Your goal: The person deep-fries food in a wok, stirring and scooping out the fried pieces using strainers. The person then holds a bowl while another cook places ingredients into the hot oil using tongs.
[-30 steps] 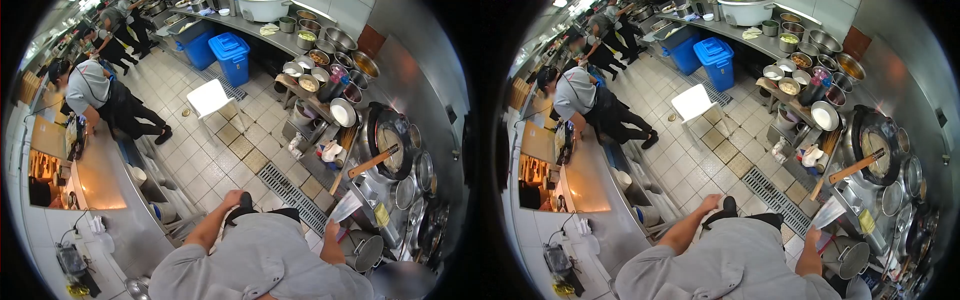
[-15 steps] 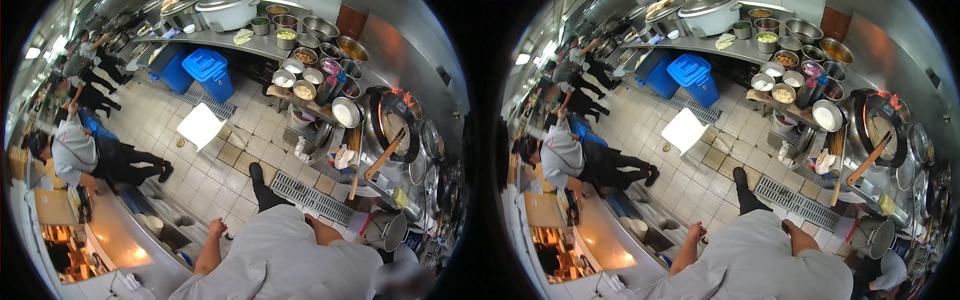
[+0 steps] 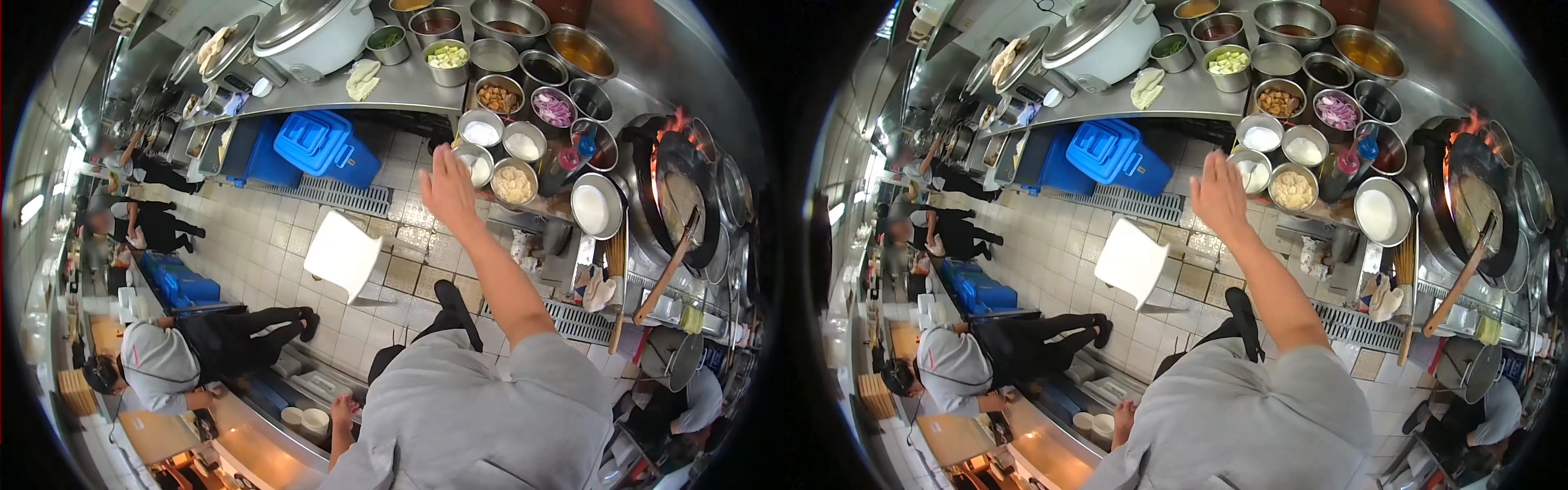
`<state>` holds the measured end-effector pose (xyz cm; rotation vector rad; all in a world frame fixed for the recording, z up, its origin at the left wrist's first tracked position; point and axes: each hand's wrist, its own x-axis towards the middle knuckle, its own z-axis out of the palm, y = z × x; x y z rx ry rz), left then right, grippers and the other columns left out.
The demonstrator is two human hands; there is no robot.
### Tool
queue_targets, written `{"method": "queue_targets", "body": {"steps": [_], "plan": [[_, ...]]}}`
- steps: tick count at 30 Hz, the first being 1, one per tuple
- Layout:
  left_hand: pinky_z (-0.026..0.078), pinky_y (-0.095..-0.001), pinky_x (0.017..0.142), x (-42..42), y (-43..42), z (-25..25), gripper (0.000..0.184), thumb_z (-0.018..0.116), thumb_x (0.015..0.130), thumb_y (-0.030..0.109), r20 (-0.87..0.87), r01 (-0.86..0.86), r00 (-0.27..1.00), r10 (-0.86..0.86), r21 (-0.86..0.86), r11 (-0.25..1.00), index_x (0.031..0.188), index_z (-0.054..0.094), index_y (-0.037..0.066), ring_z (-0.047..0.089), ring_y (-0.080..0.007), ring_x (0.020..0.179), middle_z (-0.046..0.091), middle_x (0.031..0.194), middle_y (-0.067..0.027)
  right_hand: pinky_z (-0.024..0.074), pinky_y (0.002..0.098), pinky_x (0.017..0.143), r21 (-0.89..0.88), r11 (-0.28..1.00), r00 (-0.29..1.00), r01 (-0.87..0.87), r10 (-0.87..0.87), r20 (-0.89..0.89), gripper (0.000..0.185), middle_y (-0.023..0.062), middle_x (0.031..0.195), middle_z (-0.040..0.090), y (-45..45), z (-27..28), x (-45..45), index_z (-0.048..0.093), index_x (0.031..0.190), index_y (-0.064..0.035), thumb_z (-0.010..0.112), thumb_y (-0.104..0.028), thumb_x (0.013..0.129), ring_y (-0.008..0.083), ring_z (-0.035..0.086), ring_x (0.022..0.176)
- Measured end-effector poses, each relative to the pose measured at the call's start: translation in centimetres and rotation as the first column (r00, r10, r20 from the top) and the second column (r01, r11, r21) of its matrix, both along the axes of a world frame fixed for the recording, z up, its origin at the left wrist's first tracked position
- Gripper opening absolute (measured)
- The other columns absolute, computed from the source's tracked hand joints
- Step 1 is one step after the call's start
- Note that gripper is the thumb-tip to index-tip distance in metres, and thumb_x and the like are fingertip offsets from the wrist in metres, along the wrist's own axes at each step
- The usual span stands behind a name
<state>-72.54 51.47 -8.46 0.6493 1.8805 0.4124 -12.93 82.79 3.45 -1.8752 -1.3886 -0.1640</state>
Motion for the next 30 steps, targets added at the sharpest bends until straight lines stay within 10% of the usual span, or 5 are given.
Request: {"method": "queue_targets", "body": {"steps": [6,16,19,25,30], "plan": [[0.042,-0.0281,0.052,2.2,4.8,1.8,0.011,0.057,0.092,0.025,-0.038,0.084,0.996,-0.085,-0.007,0.996,0.089,0.057,0.014,0.048,-0.0107,0.056,0.051,0.066,0.0023,0.0078,0.052,0.117,-0.663,0.726,0.967,0.184,-0.255,-0.011,0.075,0.0333,0.15,0.025,9.5,-3.5,2.0,0.029,0.141,0.0148,0.048,-0.039,0.093,0.0446,0.02,0.142],[0.047,-0.0297,0.054,-4.8,5.2,-7.3,0.026,0.059,0.094,0.029,-0.009,0.196,0.98,-0.196,0.104,0.975,0.091,0.06,0.003,0.056,-0.0148,0.061,0.06,0.072,-0.0034,0.0137,0.0516,0.116,-0.574,0.76,0.922,0.305,-0.386,-0.021,0.067,0.0307,0.148,0.031,11.8,-3.7,1.6,0.038,0.136,0.014,0.053,-0.032,0.09,0.0431,0.024,0.141],[0.048,-0.0304,0.054,-4.9,5.3,-7.1,0.026,0.06,0.093,0.029,-0.081,0.322,0.943,-0.322,-0.019,0.947,0.094,0.06,0.003,0.058,-0.0157,0.062,0.061,0.073,-0.0044,0.0228,0.0488,0.115,-0.233,0.972,0.999,-0.019,0.007,-0.054,0.055,0.0268,0.145,0.037,13.4,-6.1,2.8,0.045,0.132,0.01,0.054,-0.024,0.09,0.0388,0.032,0.138],[0.05,-0.0317,0.054,-6.1,10.3,-9.2,0.027,0.06,0.093,0.029,-0.017,0.525,0.85,-0.527,-0.079,0.848,0.098,0.06,0.002,0.061,-0.0173,0.064,0.062,0.074,-0.0064,0.0494,0.0442,0.086,0.121,0.973,0.944,-0.196,0.22,-0.244,0.023,0.0207,0.107,0.062,8.1,-6.4,-4.2,0.061,0.104,-0.0017,0.054,-0.016,0.088,0.0389,0.059,0.101],[0.052,-0.0327,0.055,-6.6,21.2,-11.4,0.028,0.06,0.093,0.028,0.157,0.618,0.782,-0.603,-0.069,0.783,0.103,0.06,0.002,0.063,-0.0187,0.065,0.063,0.075,-0.0081,0.0463,0.0411,0.06,-0.245,0.938,0.787,-0.245,0.045,-0.615,0.023,0.0175,0.069,0.059,-6.4,-9.8,-14.1,0.058,0.08,-0.0021,0.054,-0.022,0.091,0.03,0.058,0.062]]}}
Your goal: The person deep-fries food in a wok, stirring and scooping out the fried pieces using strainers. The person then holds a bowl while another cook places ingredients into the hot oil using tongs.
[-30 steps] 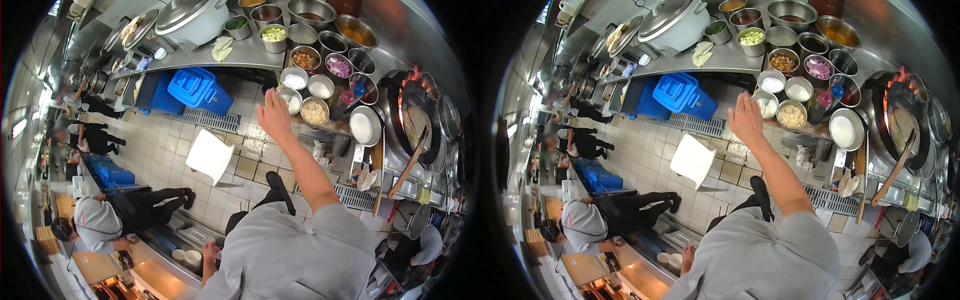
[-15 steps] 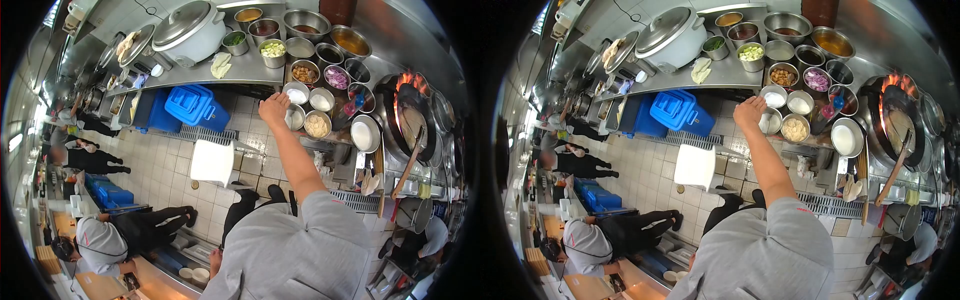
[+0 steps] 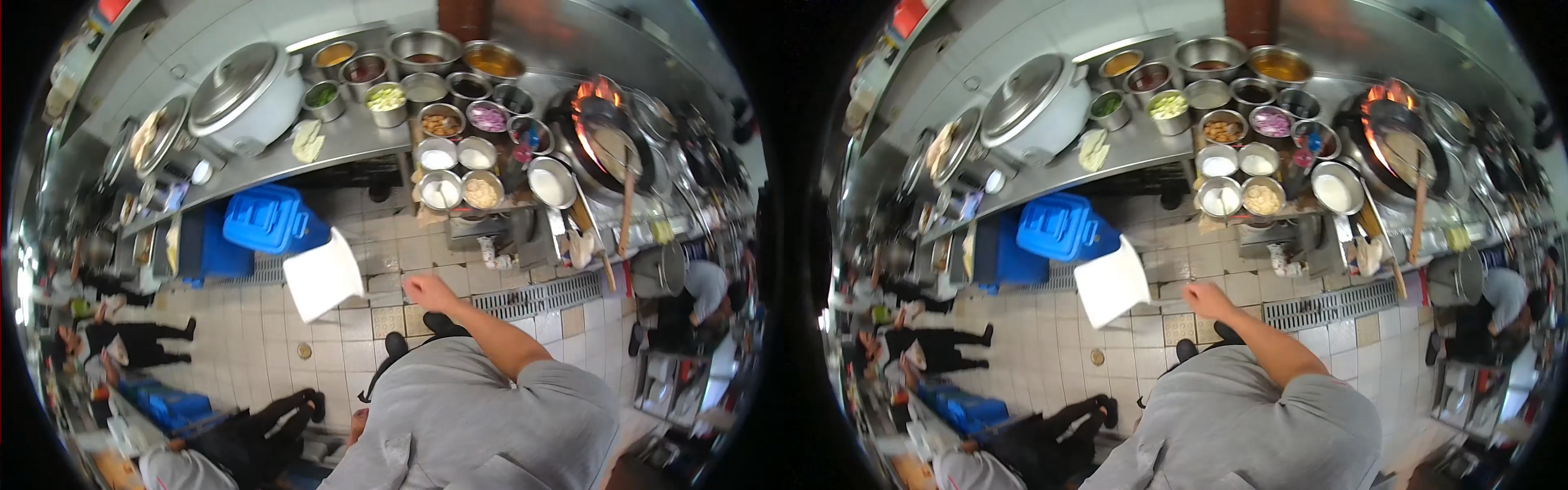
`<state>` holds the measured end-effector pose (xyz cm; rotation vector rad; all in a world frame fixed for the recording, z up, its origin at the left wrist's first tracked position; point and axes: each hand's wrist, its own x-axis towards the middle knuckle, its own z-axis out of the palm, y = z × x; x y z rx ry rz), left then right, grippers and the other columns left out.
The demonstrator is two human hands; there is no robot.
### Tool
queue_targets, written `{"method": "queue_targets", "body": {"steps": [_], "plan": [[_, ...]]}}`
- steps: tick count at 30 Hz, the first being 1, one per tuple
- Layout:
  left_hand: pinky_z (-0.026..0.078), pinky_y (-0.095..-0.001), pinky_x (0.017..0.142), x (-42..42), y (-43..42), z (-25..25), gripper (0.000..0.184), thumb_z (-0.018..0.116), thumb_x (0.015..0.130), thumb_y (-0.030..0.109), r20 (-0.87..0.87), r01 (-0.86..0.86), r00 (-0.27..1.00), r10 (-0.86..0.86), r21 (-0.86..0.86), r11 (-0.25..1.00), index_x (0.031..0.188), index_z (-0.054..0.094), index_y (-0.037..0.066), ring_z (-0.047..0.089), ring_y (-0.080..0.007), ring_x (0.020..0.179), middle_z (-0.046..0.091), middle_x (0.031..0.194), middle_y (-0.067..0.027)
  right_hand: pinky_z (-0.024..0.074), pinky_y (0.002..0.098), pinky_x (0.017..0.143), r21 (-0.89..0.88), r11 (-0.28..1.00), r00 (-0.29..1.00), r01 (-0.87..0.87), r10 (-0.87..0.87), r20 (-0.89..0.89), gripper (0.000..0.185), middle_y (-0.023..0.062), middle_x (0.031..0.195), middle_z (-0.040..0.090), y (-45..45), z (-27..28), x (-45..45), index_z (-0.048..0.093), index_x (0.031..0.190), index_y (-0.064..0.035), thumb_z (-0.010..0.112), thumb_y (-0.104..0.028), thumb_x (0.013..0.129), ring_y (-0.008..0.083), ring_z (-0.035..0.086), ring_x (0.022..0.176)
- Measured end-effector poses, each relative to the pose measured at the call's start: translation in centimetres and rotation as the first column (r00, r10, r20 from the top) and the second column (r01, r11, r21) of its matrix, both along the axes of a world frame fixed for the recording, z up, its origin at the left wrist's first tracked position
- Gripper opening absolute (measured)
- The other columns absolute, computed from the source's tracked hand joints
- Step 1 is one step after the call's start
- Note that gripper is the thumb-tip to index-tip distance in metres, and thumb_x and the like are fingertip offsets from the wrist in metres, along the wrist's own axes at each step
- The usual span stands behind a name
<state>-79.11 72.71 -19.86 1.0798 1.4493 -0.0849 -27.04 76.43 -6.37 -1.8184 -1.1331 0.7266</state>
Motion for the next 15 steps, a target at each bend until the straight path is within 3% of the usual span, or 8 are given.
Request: {"method": "queue_targets", "body": {"steps": [1,2,3,4,5,8,13,15], "plan": [[0.053,-0.0329,0.055,-0.2,2.6,-0.4,0.028,0.06,0.093,0.028,0.037,-0.007,0.999,0.009,-0.041,0.999,0.103,0.06,0.002,0.063,-0.019,0.066,0.064,0.076,-0.0084,0.0475,0.0397,0.062,-0.07,0.996,0.996,0.056,-0.061,-0.06,0.024,0.0165,0.071,0.061,-3.1,-1.5,-1.8,0.06,0.08,-0.003,0.054,-0.024,0.09,0.0258,0.061,0.065],[0.053,-0.0332,0.055,-0.2,5.5,-1.0,0.029,0.061,0.092,0.028,0.081,-0.054,0.995,0.062,-0.097,0.994,0.104,0.06,0.002,0.064,-0.0192,0.066,0.064,0.076,-0.0087,0.0488,0.0414,0.063,-0.252,0.965,0.998,0.068,-0.07,0.003,0.023,0.0171,0.074,0.064,-6.0,-4.3,-3.4,0.062,0.081,-0.004,0.053,-0.024,0.089,0.0303,0.064,0.069],[0.053,-0.0334,0.055,0.0,8.6,-1.6,0.029,0.061,0.092,0.028,0.116,-0.097,0.987,0.113,-0.136,0.986,0.105,0.06,0.002,0.064,-0.0195,0.066,0.064,0.076,-0.0091,0.05,0.0452,0.067,-0.314,0.946,0.985,0.085,-0.033,0.168,0.021,0.0186,0.079,0.066,-9.0,-6.7,-5.1,0.064,0.082,-0.0056,0.052,-0.023,0.087,0.0359,0.065,0.076],[0.054,-0.0336,0.055,0.4,11.3,-1.9,0.029,0.061,0.092,0.028,0.134,-0.115,0.982,0.136,-0.152,0.982,0.106,0.06,0.002,0.065,-0.0198,0.067,0.064,0.076,-0.0094,0.0505,0.0478,0.073,-0.349,0.932,0.987,0.101,-0.051,0.149,0.02,0.0203,0.086,0.067,-11.7,-7.8,-6.8,0.066,0.085,-0.0073,0.052,-0.021,0.085,0.0398,0.064,0.082],[0.054,-0.0328,0.054,1.5,14.3,-1.8,0.027,0.058,0.093,0.026,0.12,-0.089,0.988,0.1,-0.095,0.992,0.105,0.06,0.002,0.064,-0.0197,0.065,0.064,0.074,-0.0095,0.051,0.047,0.078,-0.49,0.87,0.99,0.057,0.015,0.142,0.021,0.0205,0.091,0.067,-13.4,-7.5,-8.1,0.068,0.089,-0.0084,0.052,-0.022,0.085,0.0381,0.064,0.088],[0.053,-0.0318,0.051,3.0,22.2,-3.1,0.02,0.049,0.095,0.017,0.178,-0.029,0.983,0.033,-0.024,0.999,0.102,0.059,0.001,0.063,-0.02,0.06,0.062,0.07,-0.0096,0.0515,0.0464,0.08,-0.62,0.772,0.988,0.14,-0.069,0.138,0.022,0.0198,0.094,0.068,-16.5,-7.8,-11.3,0.069,0.09,-0.0089,0.053,-0.023,0.084,0.037,0.065,0.09],[0.052,-0.0321,0.05,8.2,29.3,-4.7,0.024,0.04,0.097,0.013,-0.004,0.41,0.91,-0.416,0.172,0.896,0.093,0.058,-0.002,0.064,-0.0207,0.058,0.062,0.068,-0.0114,0.0513,0.0458,0.084,-0.648,0.646,0.913,0.403,-0.33,0.238,0.025,0.0166,0.098,0.069,-21.8,-10.1,-17.1,0.07,0.088,-0.007,0.052,-0.024,0.084,0.035,0.065,0.094],[0.053,-0.0317,0.05,11.1,30.0,-4.8,0.031,0.042,0.098,0.023,0.037,0.535,0.829,-0.558,0.239,0.81,0.089,0.057,-0.002,0.064,-0.0199,0.058,0.058,0.065,-0.0092,0.0512,0.0453,0.085,-0.743,0.587,0.944,0.322,-0.255,0.209,0.028,0.018,0.101,0.068,-24.7,-10.4,-20.0,0.07,0.089,-0.0054,0.05,-0.025,0.083,0.0354,0.065,0.097]]}}
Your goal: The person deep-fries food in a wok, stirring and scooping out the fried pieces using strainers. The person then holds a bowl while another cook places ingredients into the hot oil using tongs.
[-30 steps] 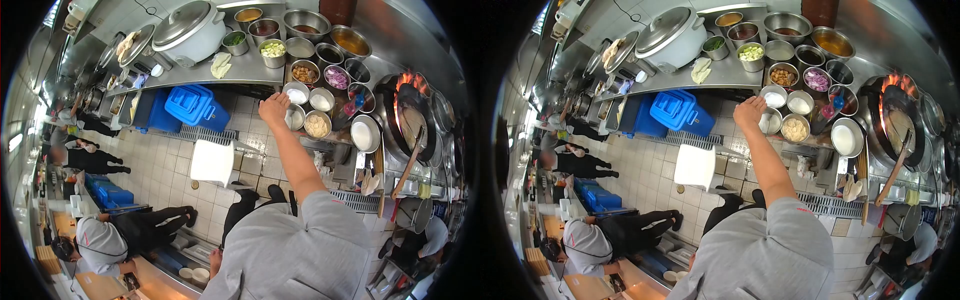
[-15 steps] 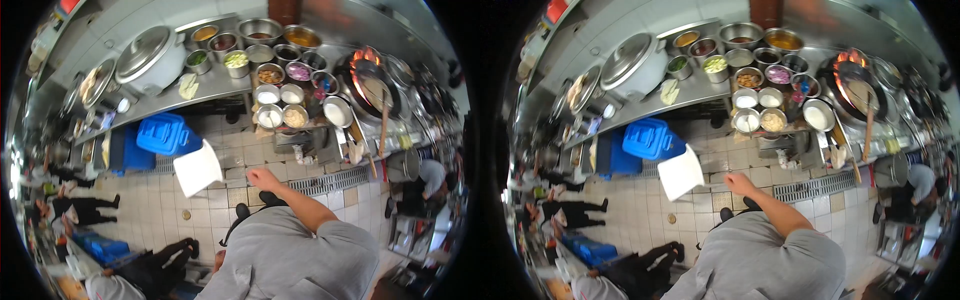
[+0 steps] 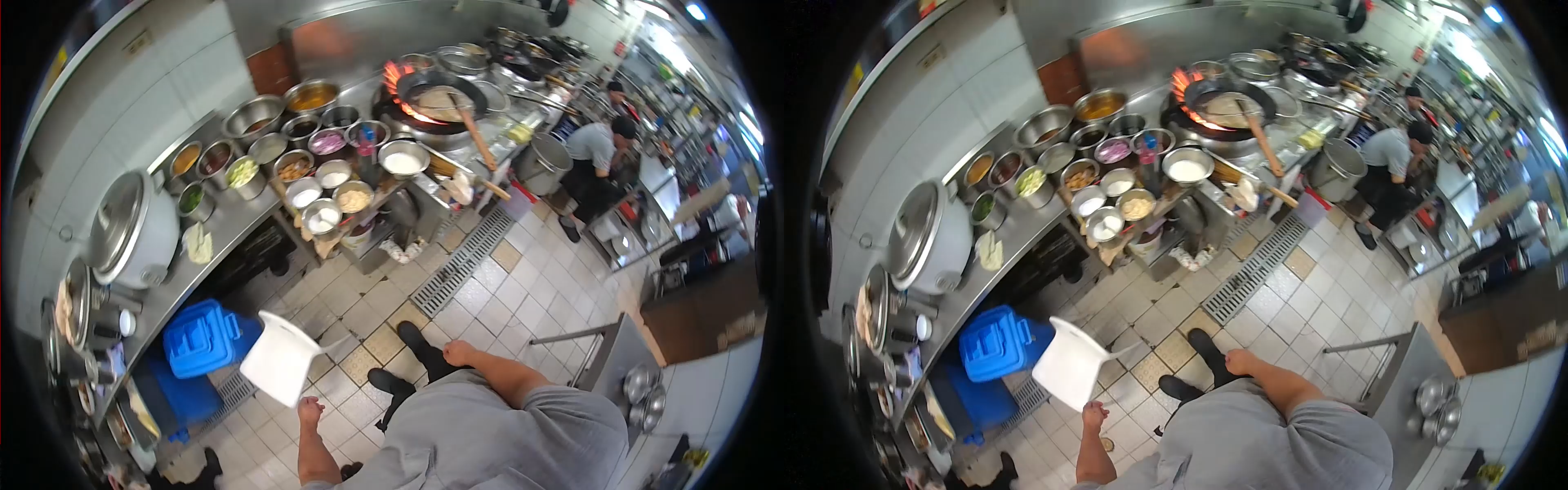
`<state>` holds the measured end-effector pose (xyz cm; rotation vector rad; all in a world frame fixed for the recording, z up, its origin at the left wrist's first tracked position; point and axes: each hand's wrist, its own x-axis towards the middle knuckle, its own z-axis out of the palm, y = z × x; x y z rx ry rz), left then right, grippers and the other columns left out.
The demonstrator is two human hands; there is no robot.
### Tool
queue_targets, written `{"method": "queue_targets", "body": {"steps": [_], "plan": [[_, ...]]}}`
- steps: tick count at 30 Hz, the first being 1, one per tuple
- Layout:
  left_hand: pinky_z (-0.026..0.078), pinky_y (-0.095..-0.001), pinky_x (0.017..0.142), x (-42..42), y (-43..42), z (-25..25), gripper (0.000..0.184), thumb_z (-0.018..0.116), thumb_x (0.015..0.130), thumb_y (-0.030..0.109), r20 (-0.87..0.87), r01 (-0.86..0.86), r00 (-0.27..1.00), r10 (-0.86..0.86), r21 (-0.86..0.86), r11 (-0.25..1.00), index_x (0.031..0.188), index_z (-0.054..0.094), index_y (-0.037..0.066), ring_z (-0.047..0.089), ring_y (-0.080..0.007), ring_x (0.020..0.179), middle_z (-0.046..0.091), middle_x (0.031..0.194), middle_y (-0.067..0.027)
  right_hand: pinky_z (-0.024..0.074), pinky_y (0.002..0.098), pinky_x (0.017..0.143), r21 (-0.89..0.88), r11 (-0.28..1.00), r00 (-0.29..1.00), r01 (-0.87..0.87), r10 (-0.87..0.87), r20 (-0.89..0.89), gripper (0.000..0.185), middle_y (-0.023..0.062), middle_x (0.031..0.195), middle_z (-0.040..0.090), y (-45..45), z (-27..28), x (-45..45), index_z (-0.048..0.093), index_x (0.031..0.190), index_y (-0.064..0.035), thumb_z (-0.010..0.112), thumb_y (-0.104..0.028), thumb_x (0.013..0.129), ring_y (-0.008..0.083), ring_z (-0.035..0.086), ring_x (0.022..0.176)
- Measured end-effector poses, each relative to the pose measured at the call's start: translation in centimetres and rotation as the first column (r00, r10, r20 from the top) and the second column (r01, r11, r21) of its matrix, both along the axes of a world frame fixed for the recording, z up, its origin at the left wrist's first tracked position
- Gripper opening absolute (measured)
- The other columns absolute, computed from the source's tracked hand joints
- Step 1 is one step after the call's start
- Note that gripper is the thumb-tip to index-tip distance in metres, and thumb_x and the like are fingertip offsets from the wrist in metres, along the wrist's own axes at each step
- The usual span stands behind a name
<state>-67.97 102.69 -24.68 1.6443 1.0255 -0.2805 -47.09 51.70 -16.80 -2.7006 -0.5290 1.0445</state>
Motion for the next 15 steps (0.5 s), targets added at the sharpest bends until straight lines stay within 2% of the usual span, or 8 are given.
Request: {"method": "queue_targets", "body": {"steps": [4,7,8,11,12,13,14,15], "plan": [[0.05,-0.032,0.051,8.7,-4.9,5.2,0.045,0.049,0.097,0.038,0.083,0.074,0.993,-0.079,0.057,0.996,0.081,0.058,-0.003,0.06,-0.0183,0.051,0.057,0.06,-0.0088,0.0515,0.0454,0.086,-0.12,0.985,0.986,0.122,-0.134,-0.101,0.033,0.0215,0.105,0.067,-5.5,-1.9,-5.4,0.071,0.093,-0.0005,0.054,-0.026,0.08,0.0374,0.064,0.099],[0.051,-0.0308,0.053,13.6,-9.3,2.4,0.038,0.053,0.096,0.031,0.243,0.123,0.964,-0.103,-0.067,0.99,0.08,0.061,-0.003,0.061,-0.017,0.055,0.062,0.067,-0.0101,0.0514,0.0445,0.087,-0.127,0.948,0.943,0.293,-0.308,-0.126,0.035,0.0211,0.109,0.067,-7.6,-2.6,-8.1,0.071,0.095,-0.0002,0.054,-0.027,0.08,0.0367,0.064,0.102],[0.051,-0.03,0.055,14.7,-11.7,4.2,0.034,0.054,0.095,0.028,0.227,0.221,0.951,-0.208,-0.034,0.975,0.083,0.062,-0.003,0.062,-0.0164,0.058,0.063,0.07,-0.01,0.0513,0.0453,0.086,-0.097,0.943,0.942,0.32,-0.327,-0.072,0.033,0.0211,0.106,0.067,-8.4,-5.2,-9.0,0.072,0.091,-0.0011,0.056,-0.027,0.079,0.0373,0.064,0.099],[0.051,-0.0272,0.06,18.3,-20.6,9.0,0.025,0.055,0.093,0.02,0.305,0.437,0.864,-0.4,-0.062,0.897,0.095,0.065,-0.002,0.062,-0.0144,0.064,0.066,0.076,-0.0091,0.0537,0.0437,0.08,-0.07,0.996,0.998,-0.063,0.061,-0.03,0.025,0.0192,0.093,0.069,-9.7,-9.5,-10.3,0.071,0.086,-0.0034,0.064,-0.024,0.073,0.034,0.067,0.091],[0.051,-0.0282,0.065,18.8,-23.3,10.4,0.026,0.056,0.093,0.021,0.334,0.518,0.813,-0.477,-0.039,0.854,0.099,0.065,-0.003,0.063,-0.0157,0.07,0.066,0.078,-0.0098,0.0542,0.0441,0.075,-0.06,0.938,0.939,-0.342,0.343,0.004,0.022,0.0173,0.085,0.069,-9.3,-5.9,-9.4,0.07,0.081,-0.0048,0.07,-0.023,0.069,0.0342,0.066,0.085],[0.052,-0.0291,0.07,19.0,-26.1,12.5,0.027,0.057,0.093,0.021,0.36,0.592,0.756,-0.547,-0.016,0.806,0.104,0.065,-0.003,0.064,-0.0169,0.076,0.067,0.081,-0.0105,0.0543,0.044,0.075,0.013,0.969,0.968,-0.247,0.246,0.042,0.021,0.017,0.085,0.069,-8.9,-5.4,-8.9,0.069,0.082,-0.0045,0.07,-0.023,0.072,0.0331,0.067,0.085],[0.051,-0.0316,0.076,19.1,-29.1,15.2,0.029,0.057,0.094,0.022,0.371,0.655,0.648,-0.665,0.174,0.735,0.108,0.063,-0.003,0.064,-0.0198,0.083,0.067,0.088,-0.0126,0.0545,0.0439,0.074,0.091,0.984,0.987,-0.154,0.148,0.071,0.02,0.0166,0.085,0.069,-8.5,-5.1,-8.6,0.068,0.083,-0.0043,0.07,-0.023,0.075,0.032,0.067,0.085],[0.051,-0.034,0.082,19.0,-32.2,17.9,0.032,0.057,0.094,0.023,0.353,0.685,0.529,-0.772,0.359,0.634,0.112,0.061,-0.002,0.064,-0.0228,0.089,0.066,0.095,-0.0146,0.0543,0.0437,0.074,0.444,0.659,0.786,0.607,-0.414,-0.459,0.021,0.0157,0.086,0.069,-8.0,-1.9,-8.5,0.067,0.085,-0.0041,0.068,-0.024,0.079,0.0302,0.068,0.085]]}}
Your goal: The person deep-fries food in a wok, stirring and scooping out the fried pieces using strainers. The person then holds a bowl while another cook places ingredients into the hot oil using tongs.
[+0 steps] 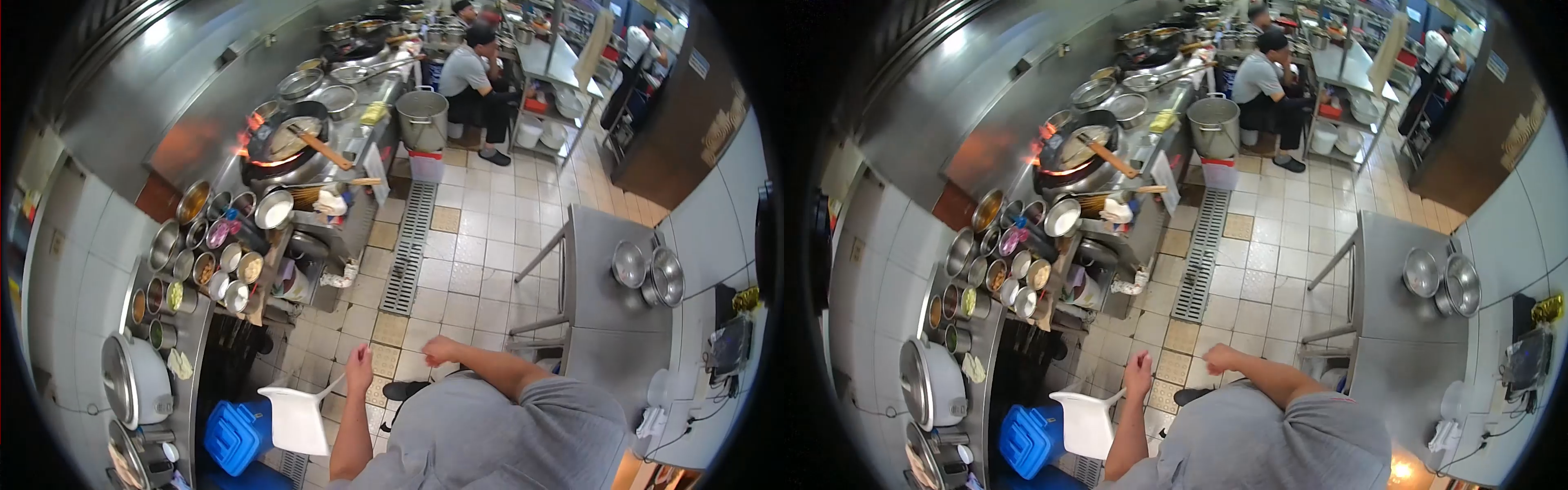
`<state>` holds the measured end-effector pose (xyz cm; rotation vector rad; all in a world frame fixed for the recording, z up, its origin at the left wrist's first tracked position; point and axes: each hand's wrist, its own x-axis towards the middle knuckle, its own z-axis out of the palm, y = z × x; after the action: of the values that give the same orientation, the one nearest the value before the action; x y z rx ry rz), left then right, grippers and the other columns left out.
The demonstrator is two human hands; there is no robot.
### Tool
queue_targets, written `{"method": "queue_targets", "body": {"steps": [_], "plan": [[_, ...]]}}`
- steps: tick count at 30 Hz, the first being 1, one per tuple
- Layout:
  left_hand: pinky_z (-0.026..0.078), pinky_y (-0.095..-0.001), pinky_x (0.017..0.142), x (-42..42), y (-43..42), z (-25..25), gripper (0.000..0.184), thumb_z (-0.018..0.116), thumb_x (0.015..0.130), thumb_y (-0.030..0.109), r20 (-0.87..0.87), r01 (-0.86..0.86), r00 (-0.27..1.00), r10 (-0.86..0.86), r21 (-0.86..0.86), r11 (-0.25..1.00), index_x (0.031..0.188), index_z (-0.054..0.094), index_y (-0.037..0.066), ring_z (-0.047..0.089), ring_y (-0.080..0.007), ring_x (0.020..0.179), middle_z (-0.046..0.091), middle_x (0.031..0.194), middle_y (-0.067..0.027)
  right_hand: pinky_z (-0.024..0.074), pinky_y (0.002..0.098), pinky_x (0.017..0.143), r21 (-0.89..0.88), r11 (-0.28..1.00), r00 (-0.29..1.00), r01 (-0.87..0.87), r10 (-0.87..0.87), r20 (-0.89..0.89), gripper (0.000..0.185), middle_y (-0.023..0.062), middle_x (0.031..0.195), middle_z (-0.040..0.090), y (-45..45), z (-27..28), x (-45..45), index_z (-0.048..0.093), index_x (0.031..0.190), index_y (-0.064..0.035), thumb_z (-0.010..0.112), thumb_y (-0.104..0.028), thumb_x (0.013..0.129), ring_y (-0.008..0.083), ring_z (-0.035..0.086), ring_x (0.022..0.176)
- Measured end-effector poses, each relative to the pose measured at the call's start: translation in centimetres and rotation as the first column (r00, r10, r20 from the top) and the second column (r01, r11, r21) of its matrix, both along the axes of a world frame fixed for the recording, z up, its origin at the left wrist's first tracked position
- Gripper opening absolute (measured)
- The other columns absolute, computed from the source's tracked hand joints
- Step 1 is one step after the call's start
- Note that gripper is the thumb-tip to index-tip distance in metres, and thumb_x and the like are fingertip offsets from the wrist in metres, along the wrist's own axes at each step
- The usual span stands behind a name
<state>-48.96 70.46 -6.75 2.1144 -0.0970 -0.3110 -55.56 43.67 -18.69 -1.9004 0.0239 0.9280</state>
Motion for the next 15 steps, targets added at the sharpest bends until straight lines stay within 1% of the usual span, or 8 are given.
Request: {"method": "queue_targets", "body": {"steps": [1,3,4,6,9,12,13,15], "plan": [[0.048,-0.0361,0.089,-0.3,-3.0,1.3,0.034,0.058,0.094,0.023,0.076,0.017,0.997,-0.013,-0.051,0.999,0.117,0.058,-0.002,0.061,-0.0264,0.099,0.064,0.105,-0.0163,0.0541,0.0435,0.074,0.295,0.655,0.679,0.696,-0.465,-0.568,0.022,0.0147,0.087,0.068,0.4,4.8,-0.1,0.065,0.088,-0.0039,0.066,-0.026,0.083,0.0284,0.068,0.086],[0.043,-0.0369,0.097,-1.7,-9.0,5.0,0.042,0.056,0.094,0.023,0.237,0.105,0.967,-0.092,-0.041,0.994,0.127,0.05,-0.002,0.054,-0.0299,0.114,0.056,0.122,-0.0198,0.0541,0.043,0.076,0.345,0.356,0.477,0.868,-0.411,-0.777,0.034,0.0119,0.089,0.067,0.5,10.3,0.9,0.062,0.093,-0.004,0.055,-0.037,0.093,0.0249,0.067,0.084],[0.042,-0.0356,0.099,-2.5,-12.0,7.5,0.046,0.054,0.095,0.022,0.317,0.167,0.934,-0.167,0.026,0.986,0.133,0.046,-0.003,0.051,-0.0299,0.121,0.051,0.13,-0.0216,0.0522,0.0427,0.081,0.448,0.268,0.52,0.853,-0.354,-0.777,0.038,0.0125,0.097,0.066,0.5,10.1,1.6,0.062,0.099,-0.0032,0.05,-0.039,0.094,0.0252,0.066,0.09],[0.031,-0.0405,0.109,-4.0,-17.2,9.7,0.055,0.049,0.096,0.03,0.068,0.354,0.933,-0.353,0.001,0.935,0.139,0.039,-0.002,0.042,-0.0331,0.131,0.046,0.137,-0.0226,0.0484,0.0422,0.093,0.61,0.077,0.609,0.788,-0.237,-0.757,0.048,0.0138,0.113,0.064,0.3,9.0,1.9,0.061,0.111,-0.0017,0.042,-0.044,0.097,0.0258,0.063,0.103],[0.023,-0.0449,0.113,-5.5,-20.2,9.3,0.064,0.041,0.097,0.039,0.511,0.383,0.78,-0.361,0.066,0.921,0.144,0.032,-0.003,0.033,-0.0341,0.138,0.037,0.146,-0.0218,0.0452,0.0424,0.096,0.609,-0.037,0.589,0.792,-0.212,-0.779,0.051,0.0141,0.116,0.061,-0.9,16.0,1.7,0.059,0.115,-0.002,0.039,-0.046,0.097,0.026,0.06,0.107],[0.013,-0.0475,0.117,-4.4,-20.4,9.2,0.07,0.039,0.097,0.041,0.505,0.408,0.744,-0.437,0.176,0.896,0.148,0.023,-0.004,0.024,-0.0363,0.143,0.03,0.151,-0.0224,0.0419,0.0426,0.098,0.614,-0.038,0.569,0.789,-0.331,-0.752,0.054,0.0144,0.12,0.058,-3.1,22.7,1.0,0.056,0.12,-0.0022,0.037,-0.048,0.097,0.0262,0.056,0.111],[0.014,-0.0497,0.116,-3.7,-20.4,8.8,0.073,0.034,0.098,0.047,0.445,0.38,0.792,-0.418,0.176,0.908,0.148,0.022,-0.004,0.023,-0.0359,0.143,0.03,0.15,-0.0248,0.0409,0.0427,0.099,0.628,-0.019,0.575,0.778,-0.382,-0.723,0.055,0.0145,0.121,0.057,-3.7,24.4,0.7,0.055,0.121,-0.0023,0.036,-0.048,0.097,0.0262,0.054,0.113],[0.018,-0.0474,0.115,-2.0,-20.5,8.1,0.073,0.033,0.098,0.051,0.105,0.22,0.974,-0.199,-0.259,0.94,0.148,0.025,-0.002,0.026,-0.034,0.142,0.032,0.15,-0.0232,0.0387,0.0428,0.101,0.691,0.062,0.629,0.72,-0.479,-0.612,0.058,0.0147,0.124,0.055,-4.6,26.7,0.3,0.054,0.124,-0.0024,0.034,-0.05,0.097,0.0264,0.052,0.115]]}}
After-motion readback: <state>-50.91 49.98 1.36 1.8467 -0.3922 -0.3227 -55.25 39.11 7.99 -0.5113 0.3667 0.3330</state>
